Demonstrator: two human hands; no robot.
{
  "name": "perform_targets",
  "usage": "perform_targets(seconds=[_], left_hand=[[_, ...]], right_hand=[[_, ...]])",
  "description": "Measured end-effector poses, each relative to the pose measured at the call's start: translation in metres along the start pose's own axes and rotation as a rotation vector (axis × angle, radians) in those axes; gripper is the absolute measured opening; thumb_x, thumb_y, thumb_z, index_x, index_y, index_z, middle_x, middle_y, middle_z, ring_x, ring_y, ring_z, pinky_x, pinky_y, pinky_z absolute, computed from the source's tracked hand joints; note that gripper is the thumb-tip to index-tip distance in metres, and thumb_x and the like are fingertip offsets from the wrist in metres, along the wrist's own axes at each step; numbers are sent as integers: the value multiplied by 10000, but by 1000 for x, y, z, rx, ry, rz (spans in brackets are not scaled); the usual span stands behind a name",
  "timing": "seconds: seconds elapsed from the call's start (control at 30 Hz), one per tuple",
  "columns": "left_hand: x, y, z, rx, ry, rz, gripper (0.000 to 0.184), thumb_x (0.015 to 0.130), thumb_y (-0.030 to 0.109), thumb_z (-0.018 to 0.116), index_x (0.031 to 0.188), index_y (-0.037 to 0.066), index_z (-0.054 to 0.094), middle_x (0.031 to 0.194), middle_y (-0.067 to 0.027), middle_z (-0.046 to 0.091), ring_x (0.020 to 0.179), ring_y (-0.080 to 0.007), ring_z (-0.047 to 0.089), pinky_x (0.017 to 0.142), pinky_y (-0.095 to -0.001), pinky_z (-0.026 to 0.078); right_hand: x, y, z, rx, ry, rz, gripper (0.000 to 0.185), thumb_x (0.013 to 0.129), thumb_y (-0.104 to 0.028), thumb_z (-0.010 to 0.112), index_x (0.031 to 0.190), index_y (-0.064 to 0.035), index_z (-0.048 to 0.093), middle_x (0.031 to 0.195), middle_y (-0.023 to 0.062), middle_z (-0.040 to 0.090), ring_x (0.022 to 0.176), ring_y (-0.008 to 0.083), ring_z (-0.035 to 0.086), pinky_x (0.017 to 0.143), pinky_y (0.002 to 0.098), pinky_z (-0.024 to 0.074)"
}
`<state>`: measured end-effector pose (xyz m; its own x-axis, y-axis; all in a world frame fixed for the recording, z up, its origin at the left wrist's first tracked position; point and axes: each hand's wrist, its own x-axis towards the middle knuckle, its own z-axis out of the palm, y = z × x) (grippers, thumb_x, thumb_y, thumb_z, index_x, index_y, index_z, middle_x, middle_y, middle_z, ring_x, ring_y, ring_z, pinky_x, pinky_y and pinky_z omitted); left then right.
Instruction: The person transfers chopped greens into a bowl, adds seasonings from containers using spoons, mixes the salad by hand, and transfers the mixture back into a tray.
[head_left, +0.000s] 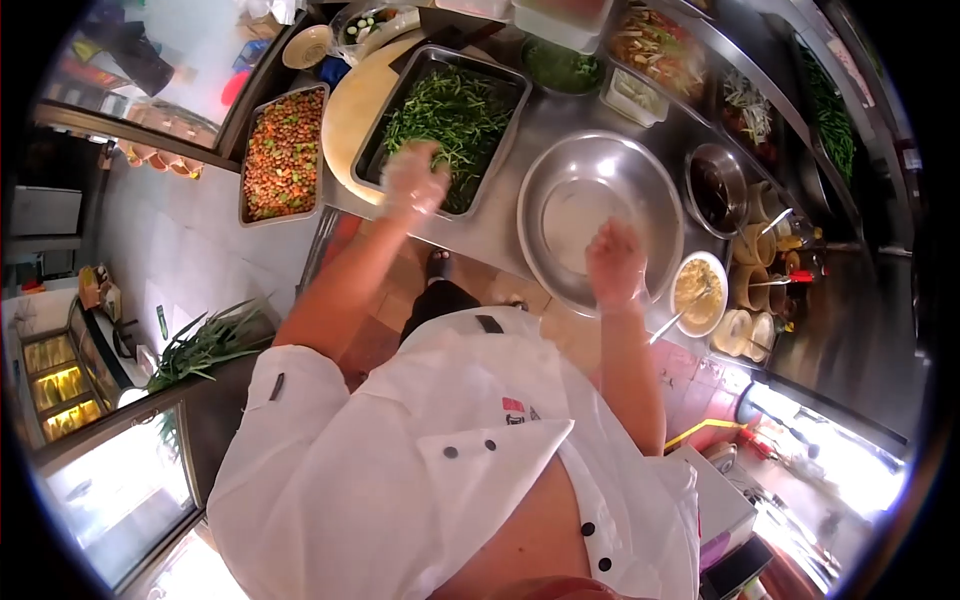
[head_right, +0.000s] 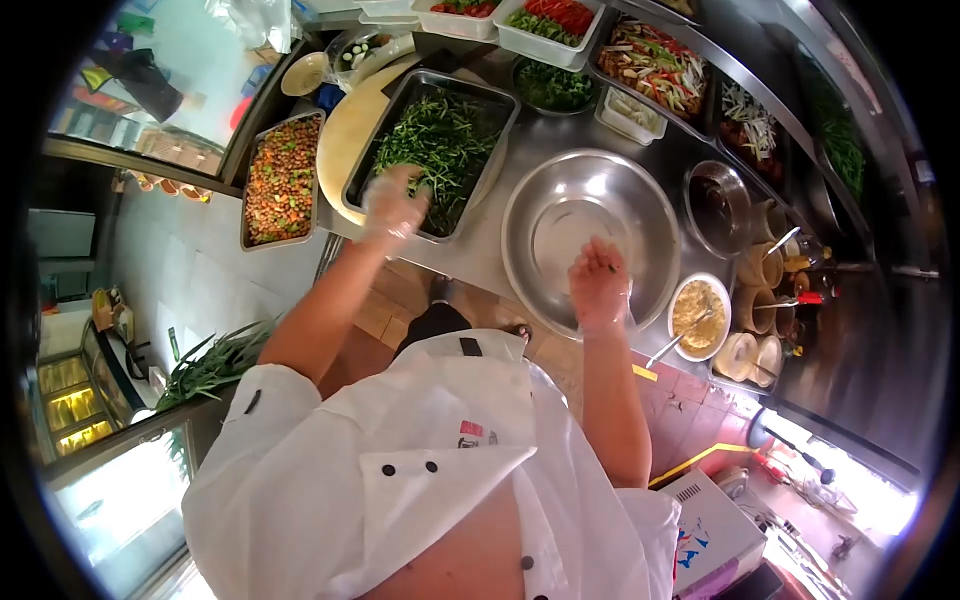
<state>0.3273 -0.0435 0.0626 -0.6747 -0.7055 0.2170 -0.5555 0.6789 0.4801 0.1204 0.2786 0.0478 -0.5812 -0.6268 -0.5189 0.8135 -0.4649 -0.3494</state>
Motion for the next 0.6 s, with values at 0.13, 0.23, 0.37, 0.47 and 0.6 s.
perform_targets(seconds=[0.13, 0.23, 0.37, 0.47, 0.6], left_hand=[[60, -45, -14, 44, -65, 5, 628, 901, 377, 719, 1416, 66, 539, 1475, -241, 492, 1265, -413, 548, 1080, -482, 460], [69, -25, 3, 258, -401, 95, 668, 915, 501, 678, 1470, 170, 510, 1575, -234, 374, 1297, -455, 497, 1078, -485, 462], [43, -47, 18, 276, -476, 329, 593, 901, 431, 703, 1436, 214, 564, 1562, -159, 399, 1274, -398, 486, 1006, -471, 481], [41, -79, 20, 312, -464, 646, 466, 879, 285, 681, 1335, 203, 635, 1486, -126, 483, 1202, -358, 526, 908, -462, 504], [110, -98, 10, 132, -219, 813, 408, 808, 84, 653, 1206, 167, 678, 1352, -131, 571, 1139, -345, 569, 880, -417, 523]], right_hand=[[31, 40, 30, -24, -81, -52, 257, 1022, -234, 582, 1136, -25, 677, 982, 82, 701, 828, 200, 643, 749, 322, 538], [66, 76, 63, -143, 17, 37, 261, 994, -207, 639, 1162, -11, 675, 987, 73, 683, 844, 187, 627, 759, 292, 513], [62, 110, 118, -162, 228, -46, 253, 1002, -190, 633, 1171, -6, 674, 987, 71, 672, 868, 179, 618, 762, 280, 508], [52, 123, 129, -216, 236, -59, 236, 1020, -179, 612, 1162, -1, 674, 990, 70, 666, 887, 172, 614, 765, 274, 508], [51, 132, 121, -225, 358, -92, 228, 1032, -170, 597, 1154, 9, 670, 993, 75, 665, 902, 168, 618, 766, 278, 509]])
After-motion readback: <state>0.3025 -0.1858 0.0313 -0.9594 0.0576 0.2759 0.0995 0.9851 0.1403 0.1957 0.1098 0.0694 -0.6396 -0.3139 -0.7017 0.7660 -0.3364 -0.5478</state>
